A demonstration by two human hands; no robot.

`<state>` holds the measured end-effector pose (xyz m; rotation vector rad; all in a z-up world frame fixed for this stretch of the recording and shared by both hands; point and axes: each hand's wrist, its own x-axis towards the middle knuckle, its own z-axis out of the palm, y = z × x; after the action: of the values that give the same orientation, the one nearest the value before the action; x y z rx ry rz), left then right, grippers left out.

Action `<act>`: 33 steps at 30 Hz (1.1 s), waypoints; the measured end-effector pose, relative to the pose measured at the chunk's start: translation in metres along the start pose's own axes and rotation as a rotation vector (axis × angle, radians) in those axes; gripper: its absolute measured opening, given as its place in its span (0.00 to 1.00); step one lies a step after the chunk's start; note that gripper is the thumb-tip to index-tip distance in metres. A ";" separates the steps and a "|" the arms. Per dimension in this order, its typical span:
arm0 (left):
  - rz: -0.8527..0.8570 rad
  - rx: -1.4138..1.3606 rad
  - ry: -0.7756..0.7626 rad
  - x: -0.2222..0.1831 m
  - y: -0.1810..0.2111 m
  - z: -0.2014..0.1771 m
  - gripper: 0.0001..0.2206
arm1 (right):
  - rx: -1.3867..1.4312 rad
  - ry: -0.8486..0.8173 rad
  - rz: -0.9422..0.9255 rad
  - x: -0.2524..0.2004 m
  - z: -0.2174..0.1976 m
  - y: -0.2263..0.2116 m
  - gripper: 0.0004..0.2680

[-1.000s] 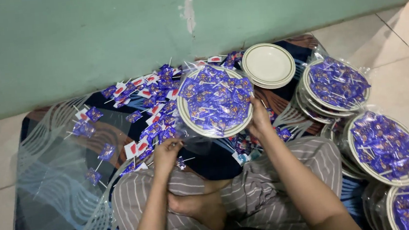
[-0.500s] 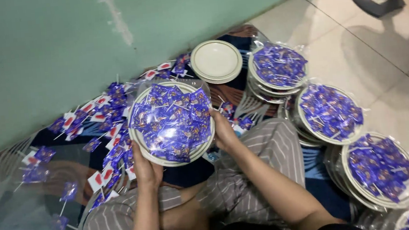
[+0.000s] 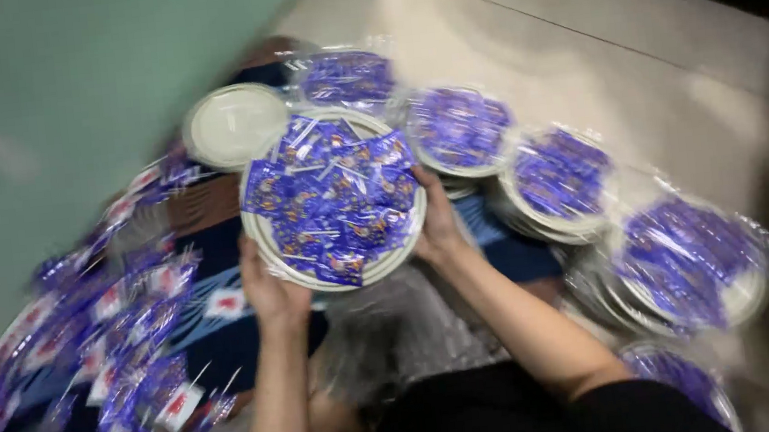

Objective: The person places lollipops into plastic covers over plates by hand, then stacks the finished plates.

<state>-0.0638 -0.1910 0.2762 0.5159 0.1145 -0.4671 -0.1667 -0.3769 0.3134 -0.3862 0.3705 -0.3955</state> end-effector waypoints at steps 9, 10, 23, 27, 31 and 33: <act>-0.363 0.223 -0.301 0.020 -0.134 0.062 0.14 | 0.148 0.152 -0.400 -0.081 -0.119 -0.116 0.16; -0.389 0.226 -0.313 0.015 -0.151 0.069 0.14 | 0.153 0.167 -0.424 -0.094 -0.127 -0.128 0.16; -0.814 0.744 -0.838 -0.150 -0.309 0.100 0.25 | 0.138 0.653 -0.735 -0.365 -0.272 -0.202 0.12; -0.905 0.855 -1.112 -0.203 -0.321 0.089 0.33 | 0.192 0.870 -0.752 -0.439 -0.276 -0.161 0.14; -1.035 0.888 -1.236 -0.226 -0.365 0.030 0.40 | 0.193 0.990 -0.733 -0.495 -0.383 -0.113 0.14; -1.128 0.885 -1.220 -0.236 -0.385 0.001 0.40 | 0.124 1.054 -0.752 -0.507 -0.405 -0.100 0.14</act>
<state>-0.4497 -0.3928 0.1567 0.9169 -1.0832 -1.9013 -0.8010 -0.3575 0.1442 -0.1496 1.2280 -1.3616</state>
